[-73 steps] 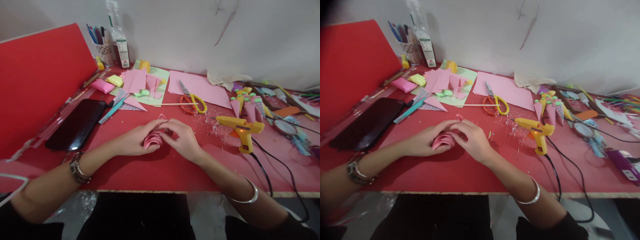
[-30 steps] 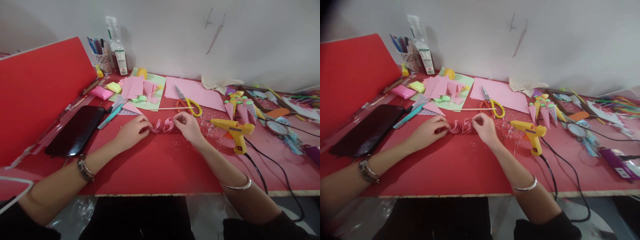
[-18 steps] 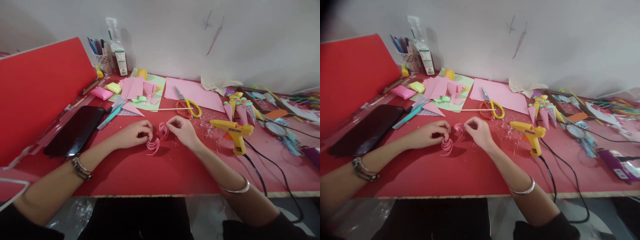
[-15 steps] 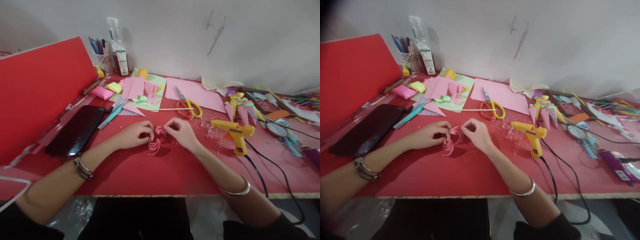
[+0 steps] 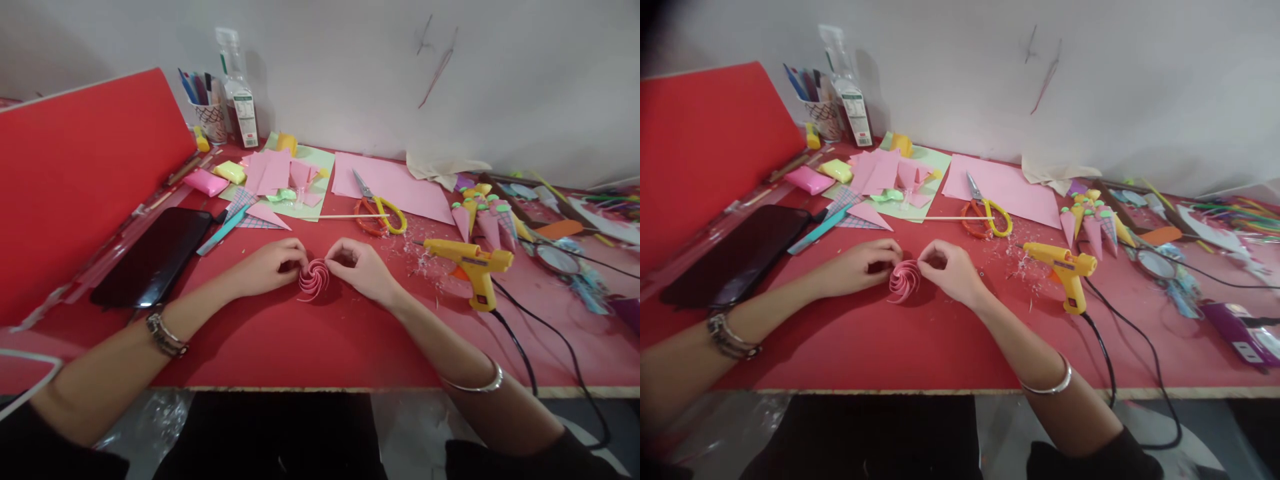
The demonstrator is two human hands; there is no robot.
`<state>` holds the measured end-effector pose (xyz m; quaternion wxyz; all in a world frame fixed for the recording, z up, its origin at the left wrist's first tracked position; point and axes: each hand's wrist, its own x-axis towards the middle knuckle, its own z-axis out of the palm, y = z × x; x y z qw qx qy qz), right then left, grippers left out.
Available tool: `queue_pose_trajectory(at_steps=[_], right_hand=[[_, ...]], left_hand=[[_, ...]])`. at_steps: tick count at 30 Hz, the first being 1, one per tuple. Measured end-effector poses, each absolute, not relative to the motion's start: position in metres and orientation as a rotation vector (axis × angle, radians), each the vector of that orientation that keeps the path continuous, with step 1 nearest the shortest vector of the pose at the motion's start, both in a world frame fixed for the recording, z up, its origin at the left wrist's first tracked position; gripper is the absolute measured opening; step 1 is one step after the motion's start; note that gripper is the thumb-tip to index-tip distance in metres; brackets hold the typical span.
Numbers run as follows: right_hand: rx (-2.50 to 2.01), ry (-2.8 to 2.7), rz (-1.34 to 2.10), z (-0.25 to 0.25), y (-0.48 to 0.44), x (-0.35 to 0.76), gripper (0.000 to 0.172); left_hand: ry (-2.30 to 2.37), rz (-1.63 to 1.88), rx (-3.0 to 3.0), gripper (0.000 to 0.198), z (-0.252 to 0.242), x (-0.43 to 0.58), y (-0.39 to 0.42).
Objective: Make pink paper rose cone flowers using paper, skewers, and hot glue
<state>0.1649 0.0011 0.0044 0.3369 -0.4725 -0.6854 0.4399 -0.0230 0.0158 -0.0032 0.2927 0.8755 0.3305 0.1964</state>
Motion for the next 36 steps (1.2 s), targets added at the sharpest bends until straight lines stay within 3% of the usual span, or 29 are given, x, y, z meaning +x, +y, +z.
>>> queue_pose_trajectory(at_steps=[7, 14, 19, 27, 36], right_hand=[[-1.281, -1.857, 1.118, 0.006, 0.001, 0.166, 0.004], [-1.315, -1.92, 1.136, 0.005, 0.003, 0.169, 0.005], [-1.319, -1.945, 1.141, 0.007, 0.003, 0.169, 0.008], [-1.28, -2.081, 1.063, 0.009, 0.003, 0.169, 0.018], [-1.304, -2.085, 0.973, 0.007, 0.002, 0.169, 0.008]], left_hand=[[0.933, 0.584, 2.336, 0.018, -0.007, -0.024, 0.016], [1.088, 0.637, 2.347, 0.033, -0.005, -0.024, 0.012], [1.027, 0.635, 2.321, 0.017, 0.0, -0.024, 0.006], [0.893, 0.687, 2.391, 0.01, 0.006, -0.024, 0.003], [0.9, 0.708, 2.305, 0.01, 0.005, -0.023, 0.001]])
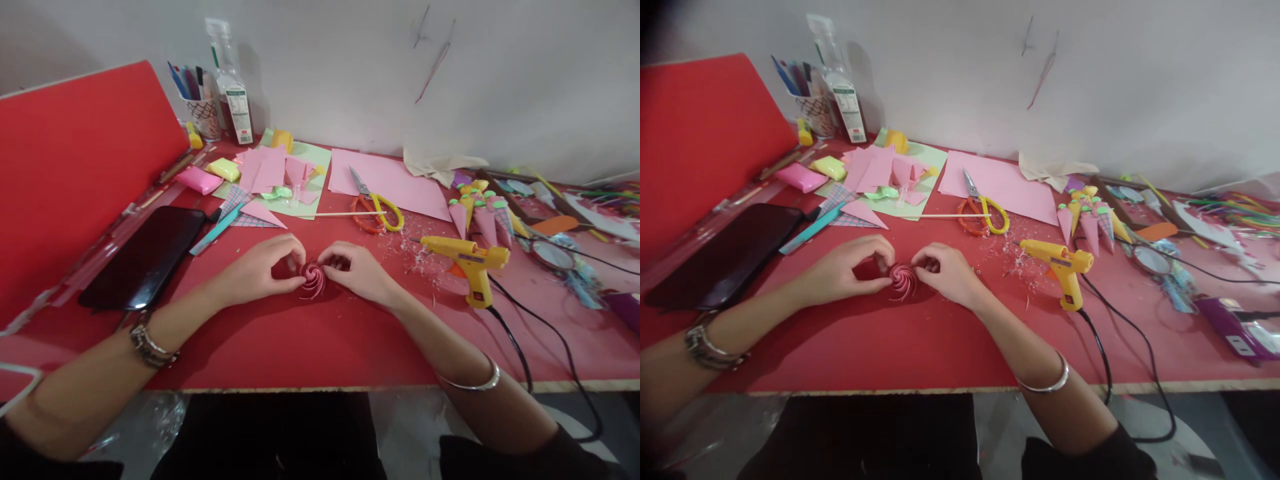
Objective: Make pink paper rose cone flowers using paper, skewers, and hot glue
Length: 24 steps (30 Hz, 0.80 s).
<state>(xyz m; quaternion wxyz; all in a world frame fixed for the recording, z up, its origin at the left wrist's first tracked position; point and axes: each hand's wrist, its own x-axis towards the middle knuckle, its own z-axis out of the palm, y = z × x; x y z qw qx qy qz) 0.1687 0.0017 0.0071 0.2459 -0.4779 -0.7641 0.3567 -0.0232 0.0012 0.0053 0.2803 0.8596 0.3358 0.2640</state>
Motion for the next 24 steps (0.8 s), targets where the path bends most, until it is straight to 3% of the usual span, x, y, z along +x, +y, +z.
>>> queue_pose_trajectory(at_steps=[24], right_hand=[[-1.306, -2.086, 0.946, 0.0069, 0.0017, 0.1686, 0.015]], left_hand=[[0.845, 0.774, 2.506, 0.014, 0.0052, -0.0284, 0.0036]])
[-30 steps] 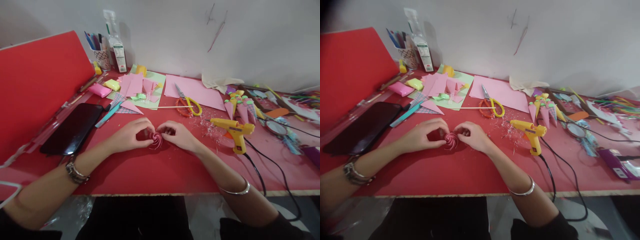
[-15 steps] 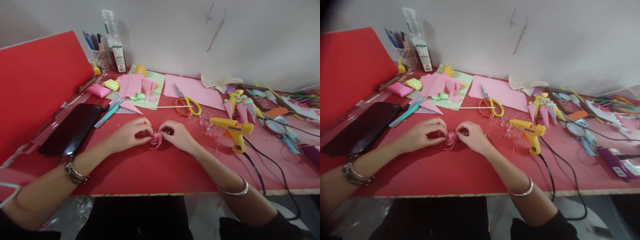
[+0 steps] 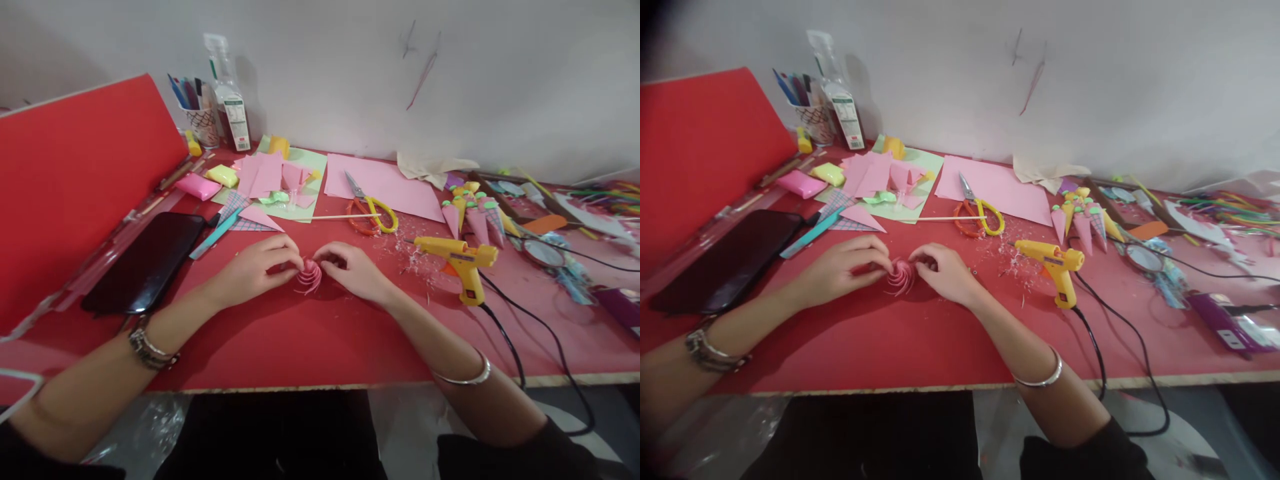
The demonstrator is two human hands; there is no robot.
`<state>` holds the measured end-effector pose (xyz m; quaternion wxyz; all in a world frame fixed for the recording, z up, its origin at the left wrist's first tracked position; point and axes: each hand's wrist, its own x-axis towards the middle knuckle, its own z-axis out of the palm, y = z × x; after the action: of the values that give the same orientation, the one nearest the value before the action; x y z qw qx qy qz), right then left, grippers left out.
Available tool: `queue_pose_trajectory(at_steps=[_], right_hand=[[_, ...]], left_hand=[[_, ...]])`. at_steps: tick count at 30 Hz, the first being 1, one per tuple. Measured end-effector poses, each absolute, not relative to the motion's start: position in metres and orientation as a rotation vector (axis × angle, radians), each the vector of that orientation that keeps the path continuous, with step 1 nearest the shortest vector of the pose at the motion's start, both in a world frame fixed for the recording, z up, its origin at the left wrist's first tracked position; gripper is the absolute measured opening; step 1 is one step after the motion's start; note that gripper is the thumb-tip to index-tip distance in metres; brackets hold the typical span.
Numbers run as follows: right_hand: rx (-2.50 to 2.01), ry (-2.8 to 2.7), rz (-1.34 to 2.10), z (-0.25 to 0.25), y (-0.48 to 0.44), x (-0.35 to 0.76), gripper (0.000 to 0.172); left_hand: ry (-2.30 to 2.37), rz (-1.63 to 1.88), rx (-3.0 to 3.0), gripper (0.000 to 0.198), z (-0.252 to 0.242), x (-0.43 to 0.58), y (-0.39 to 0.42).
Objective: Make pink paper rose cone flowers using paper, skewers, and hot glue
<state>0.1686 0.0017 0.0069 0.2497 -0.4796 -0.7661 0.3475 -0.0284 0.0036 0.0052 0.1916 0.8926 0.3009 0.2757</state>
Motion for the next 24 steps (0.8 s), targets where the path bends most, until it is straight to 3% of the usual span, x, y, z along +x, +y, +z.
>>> queue_pose_trajectory(at_steps=[10, 16, 19, 24], right_hand=[[-1.341, -1.943, 0.981, 0.005, 0.005, 0.169, 0.014], [-1.412, -2.153, 0.631, 0.032, -0.008, 0.188, 0.013], [-1.607, -2.347, 0.447, 0.05, -0.027, 0.214, 0.014], [-2.254, -2.276, 0.388, 0.066, -0.061, 0.262, 0.035]], left_hand=[[0.848, 1.043, 2.772, 0.019, 0.01, -0.032, 0.002], [0.864, 1.173, 3.17, 0.025, 0.012, -0.036, 0.0], [0.905, 1.181, 3.279, 0.026, 0.014, -0.036, -0.003], [0.947, 1.173, 3.302, 0.026, 0.016, -0.035, -0.008]])
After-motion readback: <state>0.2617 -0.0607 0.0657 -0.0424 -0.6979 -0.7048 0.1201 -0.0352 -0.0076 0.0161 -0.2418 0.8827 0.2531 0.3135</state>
